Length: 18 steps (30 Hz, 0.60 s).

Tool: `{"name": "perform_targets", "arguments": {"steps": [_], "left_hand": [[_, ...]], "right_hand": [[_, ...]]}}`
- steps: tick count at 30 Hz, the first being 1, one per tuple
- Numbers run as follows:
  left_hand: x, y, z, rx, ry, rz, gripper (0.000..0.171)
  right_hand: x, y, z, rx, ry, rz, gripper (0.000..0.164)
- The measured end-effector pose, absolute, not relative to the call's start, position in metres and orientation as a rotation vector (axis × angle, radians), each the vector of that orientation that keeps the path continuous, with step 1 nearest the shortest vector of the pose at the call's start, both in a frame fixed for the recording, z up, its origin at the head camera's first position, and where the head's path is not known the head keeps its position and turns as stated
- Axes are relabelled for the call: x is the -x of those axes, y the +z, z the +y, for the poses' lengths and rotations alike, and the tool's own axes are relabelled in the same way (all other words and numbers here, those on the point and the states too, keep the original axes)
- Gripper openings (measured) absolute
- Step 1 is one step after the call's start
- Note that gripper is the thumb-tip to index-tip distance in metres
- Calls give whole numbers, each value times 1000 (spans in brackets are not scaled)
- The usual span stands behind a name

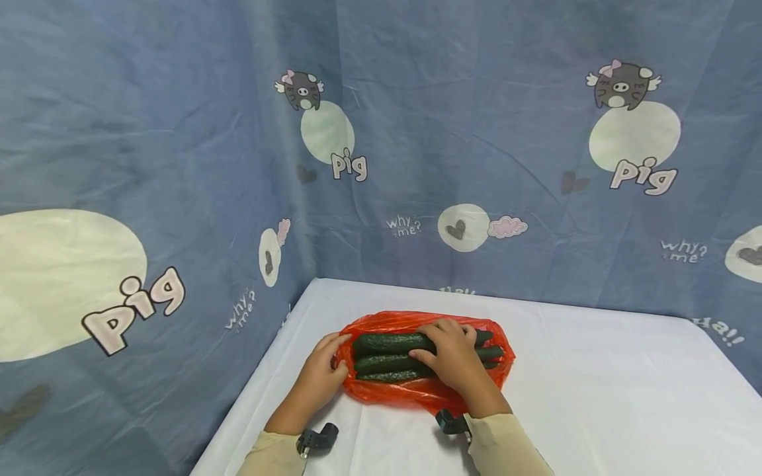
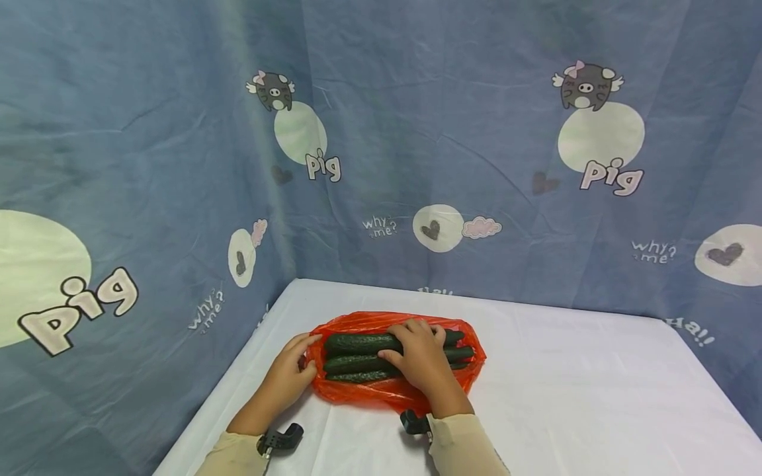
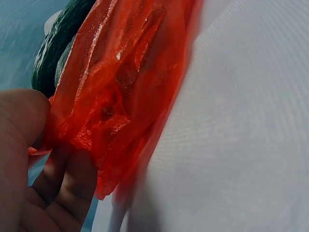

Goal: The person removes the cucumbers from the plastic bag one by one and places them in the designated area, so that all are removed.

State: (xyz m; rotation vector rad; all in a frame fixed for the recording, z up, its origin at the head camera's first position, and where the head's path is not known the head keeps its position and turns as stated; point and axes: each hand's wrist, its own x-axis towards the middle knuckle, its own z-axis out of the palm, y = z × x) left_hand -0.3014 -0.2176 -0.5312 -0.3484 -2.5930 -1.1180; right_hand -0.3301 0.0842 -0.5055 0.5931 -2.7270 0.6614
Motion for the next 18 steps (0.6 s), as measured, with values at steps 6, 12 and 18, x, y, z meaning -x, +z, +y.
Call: {"name": "perform_targets", "arguments": {"steps": [6, 12, 18], "left_hand": [[301, -531, -218, 341, -1118, -2614, 55], [302, -531, -217, 333, -1114, -2621, 55], [302, -532, -217, 341, -1093, -2614, 54]], "right_hand": [[331, -505, 88, -570, 667, -2723, 57], [331, -502, 93, -572, 681, -2689, 55], [330, -500, 99, -535, 669, -2698, 53]]}}
